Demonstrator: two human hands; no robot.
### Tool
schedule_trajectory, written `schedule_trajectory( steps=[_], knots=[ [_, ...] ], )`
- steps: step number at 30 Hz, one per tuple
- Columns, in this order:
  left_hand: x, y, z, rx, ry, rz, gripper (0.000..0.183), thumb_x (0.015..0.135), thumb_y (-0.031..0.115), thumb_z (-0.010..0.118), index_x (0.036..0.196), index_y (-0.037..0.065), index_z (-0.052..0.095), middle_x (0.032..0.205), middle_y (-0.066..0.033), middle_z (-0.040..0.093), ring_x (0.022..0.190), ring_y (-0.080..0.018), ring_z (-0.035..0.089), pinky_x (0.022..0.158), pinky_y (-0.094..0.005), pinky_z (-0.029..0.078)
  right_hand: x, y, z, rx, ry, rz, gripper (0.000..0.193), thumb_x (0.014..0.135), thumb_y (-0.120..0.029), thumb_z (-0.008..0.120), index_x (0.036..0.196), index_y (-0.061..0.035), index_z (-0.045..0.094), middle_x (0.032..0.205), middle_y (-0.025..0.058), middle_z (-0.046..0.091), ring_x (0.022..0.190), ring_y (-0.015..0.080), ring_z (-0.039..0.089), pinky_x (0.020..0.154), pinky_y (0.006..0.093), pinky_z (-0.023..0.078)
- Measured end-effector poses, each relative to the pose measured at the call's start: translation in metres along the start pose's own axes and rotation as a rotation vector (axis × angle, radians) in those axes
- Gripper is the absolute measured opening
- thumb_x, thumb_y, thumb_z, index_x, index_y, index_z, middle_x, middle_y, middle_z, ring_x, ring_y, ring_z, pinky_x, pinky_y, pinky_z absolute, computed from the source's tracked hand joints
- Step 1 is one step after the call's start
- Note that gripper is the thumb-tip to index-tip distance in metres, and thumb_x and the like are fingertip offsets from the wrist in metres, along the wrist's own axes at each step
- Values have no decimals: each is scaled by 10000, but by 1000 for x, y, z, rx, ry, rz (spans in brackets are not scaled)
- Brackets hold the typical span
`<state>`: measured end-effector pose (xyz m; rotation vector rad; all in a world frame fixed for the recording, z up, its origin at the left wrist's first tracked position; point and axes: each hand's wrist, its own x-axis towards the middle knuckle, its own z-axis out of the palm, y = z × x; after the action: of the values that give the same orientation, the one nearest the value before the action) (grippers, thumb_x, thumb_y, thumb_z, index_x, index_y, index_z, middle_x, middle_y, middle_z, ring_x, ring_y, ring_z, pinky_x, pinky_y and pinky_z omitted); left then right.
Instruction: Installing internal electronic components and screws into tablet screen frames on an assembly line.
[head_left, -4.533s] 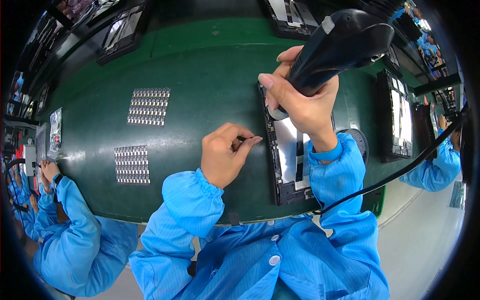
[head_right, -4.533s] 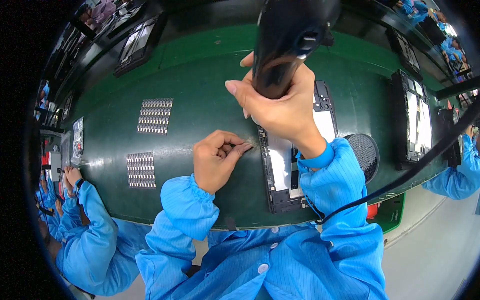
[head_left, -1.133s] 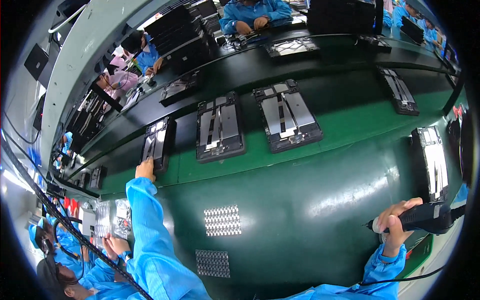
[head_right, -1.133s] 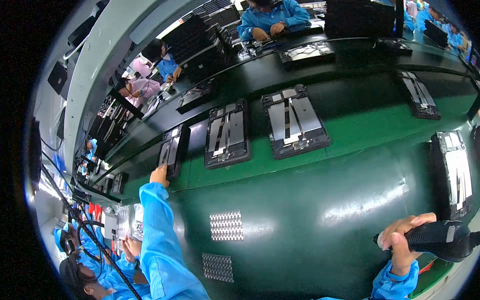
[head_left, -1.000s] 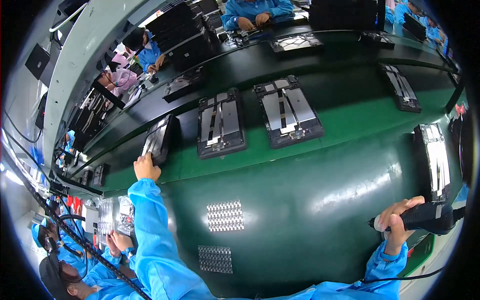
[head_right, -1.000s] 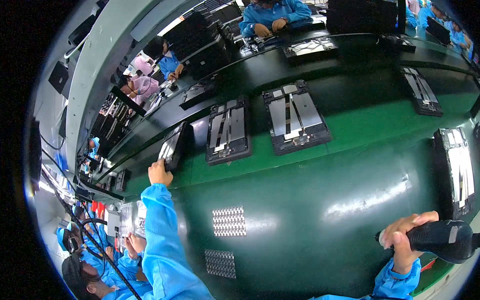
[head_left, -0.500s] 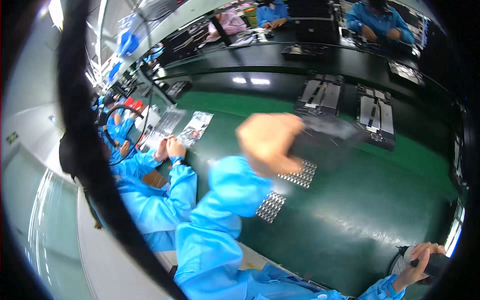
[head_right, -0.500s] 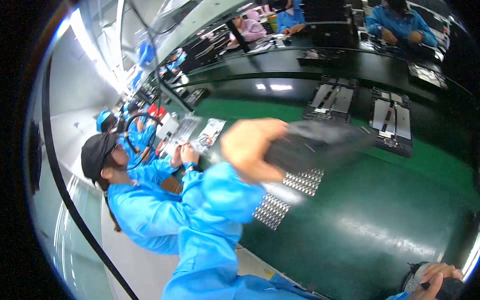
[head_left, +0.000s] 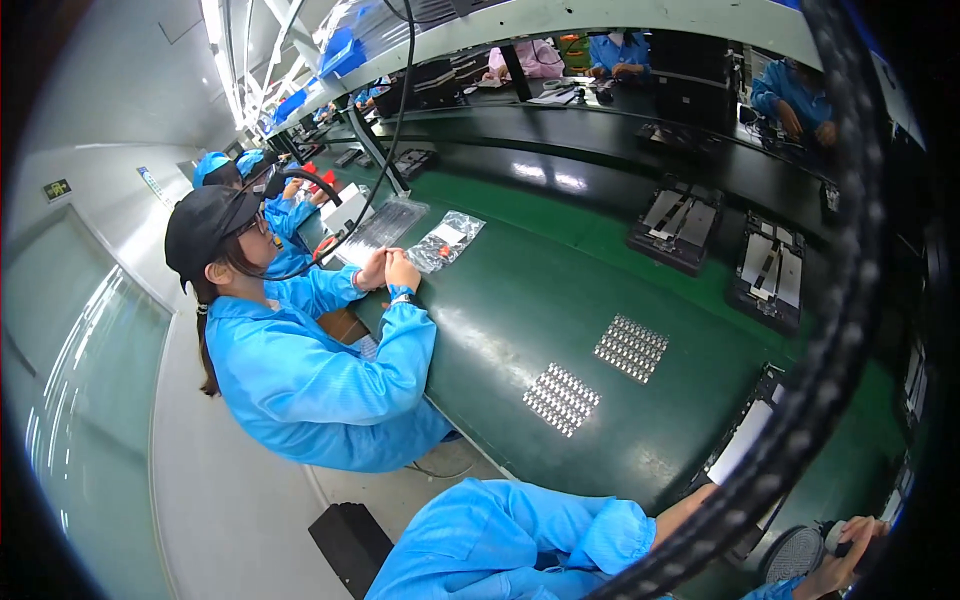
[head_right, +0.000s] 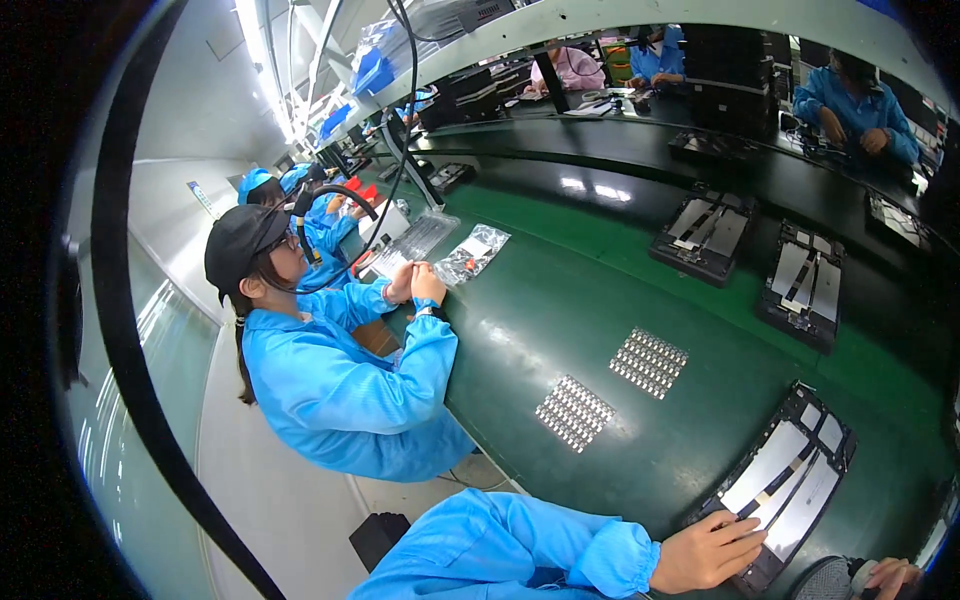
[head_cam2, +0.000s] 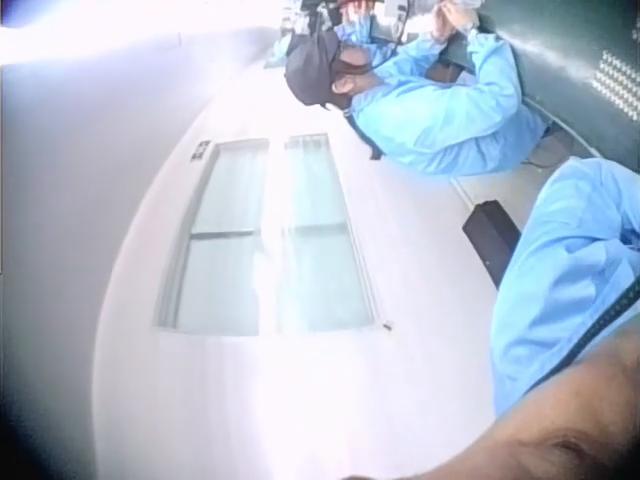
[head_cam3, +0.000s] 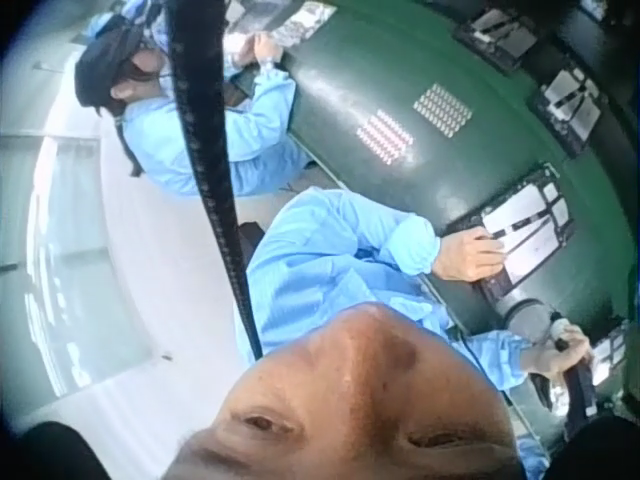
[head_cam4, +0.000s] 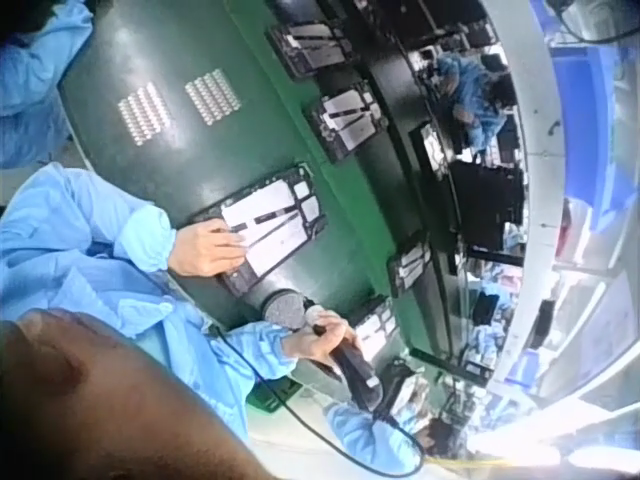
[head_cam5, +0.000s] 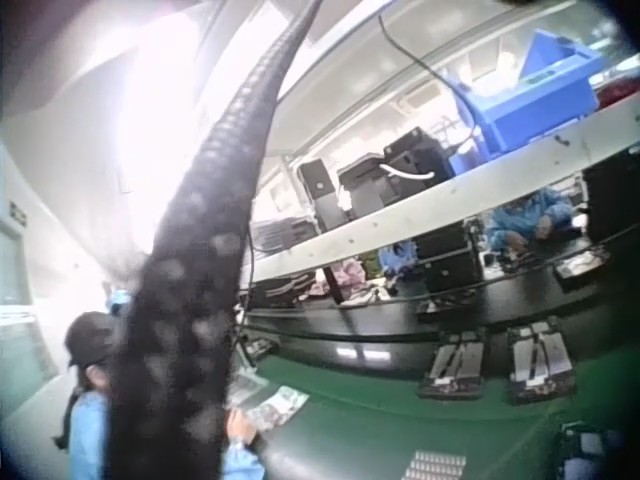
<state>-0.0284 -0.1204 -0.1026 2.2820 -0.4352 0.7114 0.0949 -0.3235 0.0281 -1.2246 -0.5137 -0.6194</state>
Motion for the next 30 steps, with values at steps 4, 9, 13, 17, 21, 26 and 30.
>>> schedule_trajectory(
  steps=[4,9,13,17,21,26,30],
  knots=[
    [16,21,-46,44,-256,-14,489,666,315,695,1014,-21,620,1218,-167,534,1185,-338,460,977,-561,326,-5,15,-31,-335,-142,-182,110,924,-44,430,986,36,474,688,35,411,655,133,418,626,269,368],
    [15,-74,-121,401,-105,-56,215,753,128,615,920,-7,620,1015,-185,603,985,-345,570,838,-439,466,0,12,-12,11,-163,5,226,868,-2,487,1086,-16,429,650,32,435,589,132,422,590,280,348],
    [41,-168,-217,385,-68,-448,201,737,47,614,930,42,669,878,-145,634,840,-342,602,776,-410,491,-3,8,15,-18,-115,11,123,879,-24,487,995,-21,449,627,30,431,555,113,407,556,275,349],
    [48,-210,-260,476,-275,-569,391,684,137,776,1042,39,651,944,-152,641,838,-254,646,742,-332,518,-7,12,6,-109,-172,46,43,884,-54,498,911,-30,474,618,34,443,538,107,415,530,269,358],
    [57,-235,-243,220,-310,-623,446,590,234,848,953,49,666,942,-138,645,857,-266,635,788,-350,505,-16,18,2,-67,-1,8,212,884,-14,516,1083,51,487,643,43,446,564,106,429,558,264,369],
    [58,-231,-247,212,-269,-737,473,491,237,897,835,-1,677,838,-146,672,805,-247,654,733,-329,523,-11,10,40,-53,22,17,164,853,-32,583,981,21,495,597,63,459,502,144,444,501,275,392],
    [65,-228,-250,-22,-286,-849,415,571,140,864,893,-39,674,824,-128,684,732,-177,658,640,-280,532,3,-17,94,5,46,-45,144,826,-47,624,871,9,499,553,83,467,477,179,477,439,286,414]
  ],
)
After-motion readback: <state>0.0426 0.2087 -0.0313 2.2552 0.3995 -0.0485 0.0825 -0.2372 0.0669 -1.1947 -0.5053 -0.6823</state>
